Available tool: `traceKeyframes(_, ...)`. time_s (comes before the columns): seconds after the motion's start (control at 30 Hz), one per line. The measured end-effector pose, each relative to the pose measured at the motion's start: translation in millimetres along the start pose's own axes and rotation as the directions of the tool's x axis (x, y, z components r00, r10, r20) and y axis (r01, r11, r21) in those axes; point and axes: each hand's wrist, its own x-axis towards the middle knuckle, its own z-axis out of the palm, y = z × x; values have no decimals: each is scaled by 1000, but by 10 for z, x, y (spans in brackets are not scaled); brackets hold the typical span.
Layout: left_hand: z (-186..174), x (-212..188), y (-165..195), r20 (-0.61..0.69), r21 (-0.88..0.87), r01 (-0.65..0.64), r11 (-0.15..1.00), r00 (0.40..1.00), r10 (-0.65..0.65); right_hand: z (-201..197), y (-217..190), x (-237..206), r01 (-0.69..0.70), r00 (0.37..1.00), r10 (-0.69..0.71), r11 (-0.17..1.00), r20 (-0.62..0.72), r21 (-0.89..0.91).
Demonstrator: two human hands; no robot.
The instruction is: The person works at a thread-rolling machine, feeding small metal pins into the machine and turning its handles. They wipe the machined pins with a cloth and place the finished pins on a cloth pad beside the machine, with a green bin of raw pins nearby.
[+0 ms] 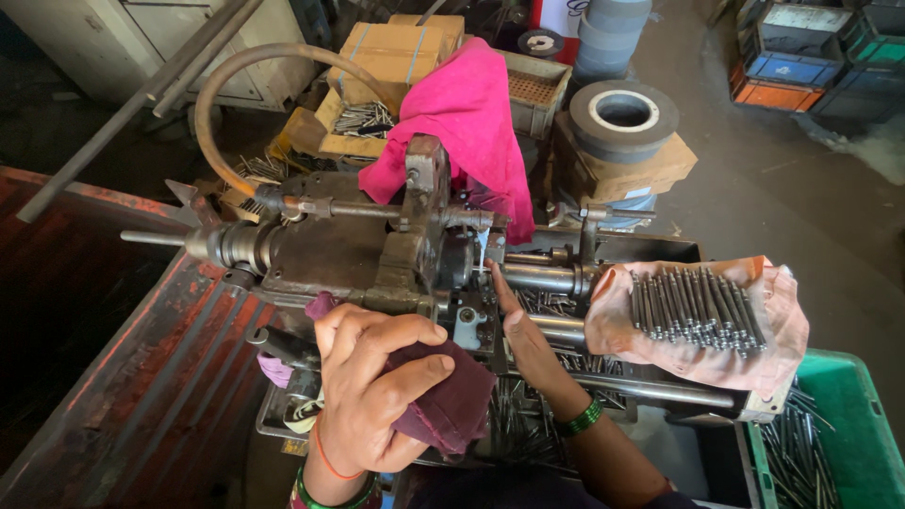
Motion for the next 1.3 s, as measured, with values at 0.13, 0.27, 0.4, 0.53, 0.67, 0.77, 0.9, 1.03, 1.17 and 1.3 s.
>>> traceKeyframes(0.13,0,0,0,-3,-2,5,1000,1000,-5,2,-6,1,-8,1000,9,1000,-8,10)
traceKeyframes(0.27,-4,-4,-3,1,-7,2,1000,1000,-2,0,-4,0,-5,1000,5,1000,-12,15)
traceKeyframes(0.4,1,-10,0,-1,-7,7,1000,1000,-7,-4,-1,-3,-15,1000,16,999,-8,37)
traceKeyframes(0.53,-2,-13,7,4,1,14,1000,1000,-14,-8,-3,-6,-10,1000,10,1000,-9,4)
traceKeyframes(0.67,-8,-11,5,7,1,13,1000,1000,-13,-12,-9,-13,-11,1000,11,1000,-7,-12)
traceKeyframes(0.77,-8,-9,7,6,-1,12,1000,1000,-12,-14,-3,-20,-23,1000,23,1000,-9,-14)
traceKeyframes(0.9,-13,3,12,4,-2,12,1000,1000,-12,-14,9,-14,-14,1000,14,1000,-7,-25)
traceKeyframes(1.03,-29,18,9,15,-5,-1,1000,1000,1,-36,-37,16,-33,999,33,999,-9,15)
traceKeyframes(1.17,-41,9,13,26,9,1,1000,1000,-1,-145,-189,41,-205,976,210,974,-53,98)
traceKeyframes(1.3,-24,-14,2,36,18,16,1000,999,-17,-434,-400,-60,-170,985,137,848,-101,-503)
